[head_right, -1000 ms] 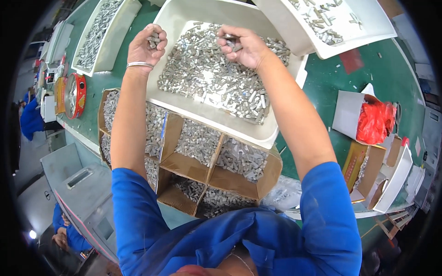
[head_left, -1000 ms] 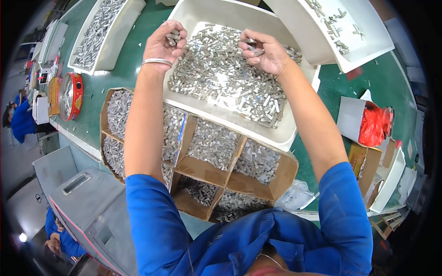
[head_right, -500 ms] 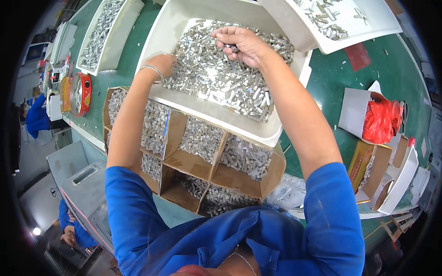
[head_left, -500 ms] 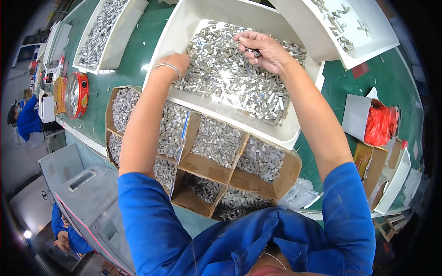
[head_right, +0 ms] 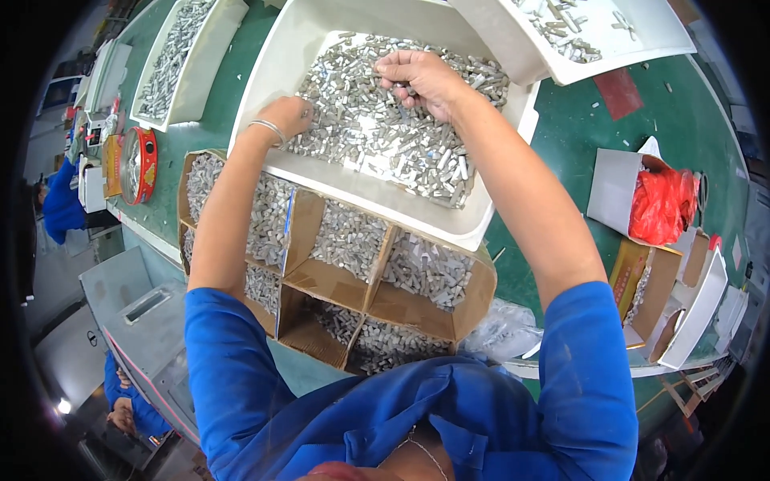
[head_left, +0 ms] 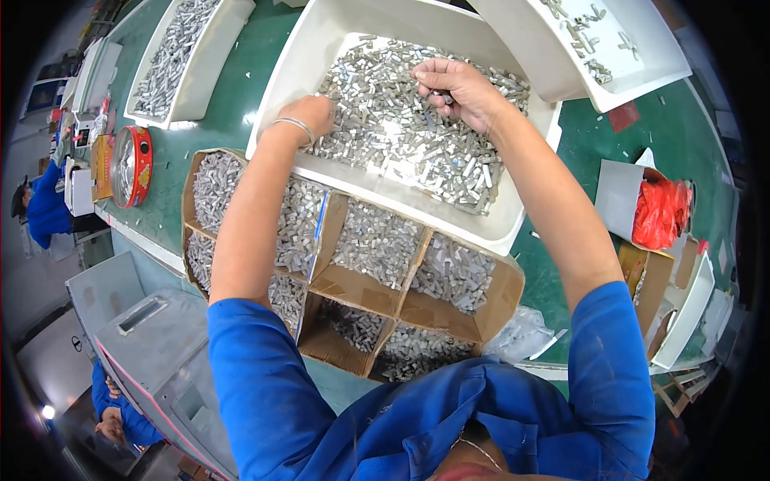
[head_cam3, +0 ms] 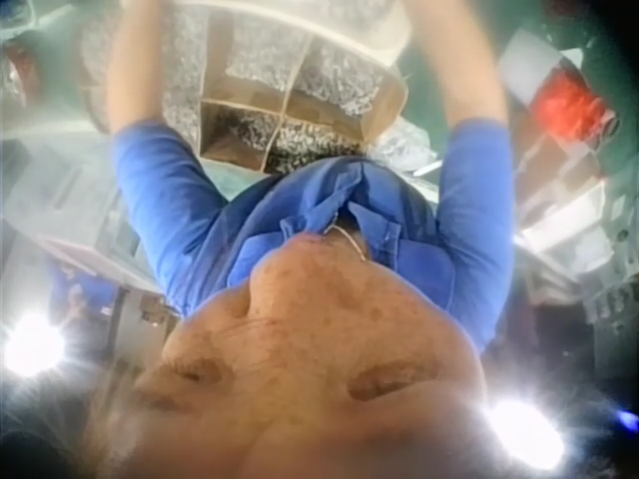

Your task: The person sorts small metal parts by hand, transferring them from a large white plastic bin into separate sorting boxes.

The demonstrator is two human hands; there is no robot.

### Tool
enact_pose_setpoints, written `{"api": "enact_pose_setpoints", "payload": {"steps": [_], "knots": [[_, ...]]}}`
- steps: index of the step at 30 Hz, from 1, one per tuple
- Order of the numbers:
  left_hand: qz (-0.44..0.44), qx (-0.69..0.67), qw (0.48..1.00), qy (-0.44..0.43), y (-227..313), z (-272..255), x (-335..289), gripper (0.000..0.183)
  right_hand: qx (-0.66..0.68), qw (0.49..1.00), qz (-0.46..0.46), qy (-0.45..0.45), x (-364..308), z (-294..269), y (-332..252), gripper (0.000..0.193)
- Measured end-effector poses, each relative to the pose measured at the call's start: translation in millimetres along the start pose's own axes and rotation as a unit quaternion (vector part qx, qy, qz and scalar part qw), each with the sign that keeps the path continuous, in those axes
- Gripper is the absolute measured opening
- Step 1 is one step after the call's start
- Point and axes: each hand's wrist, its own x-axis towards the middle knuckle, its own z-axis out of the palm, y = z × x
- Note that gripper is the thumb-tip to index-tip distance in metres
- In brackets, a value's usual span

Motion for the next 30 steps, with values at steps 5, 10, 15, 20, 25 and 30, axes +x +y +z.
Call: {"api": "enact_pose_setpoints", "payload": {"steps": [5,10,15,20,25,30], "knots": [[0.034,-0.031,0.999,-0.015,5,-9,-5,0.017,-0.006,1.0,-0.01,0.001,-3,-1,3,0.011],[0.048,0.012,0.999,0.021,8,3,-5,0.017,-0.03,0.999,0.004,0.017,0,6,5,0.011],[0.018,-0.126,0.989,0.076,-1,-9,-7,0.021,-0.043,0.999,0.005,0.025,4,6,9,0.009],[0.016,-0.037,0.998,-0.039,4,-27,-16,0.037,-0.049,0.998,0.007,0.029,2,7,7,0.008],[-0.06,0.1,0.988,-0.099,13,-12,-20,0.029,-0.081,0.997,-0.002,0.016,0,11,6,0.011],[-0.034,0.089,0.986,-0.138,13,-11,-20,0.027,-0.082,0.997,-0.008,0.015,-2,14,5,0.011]]}}
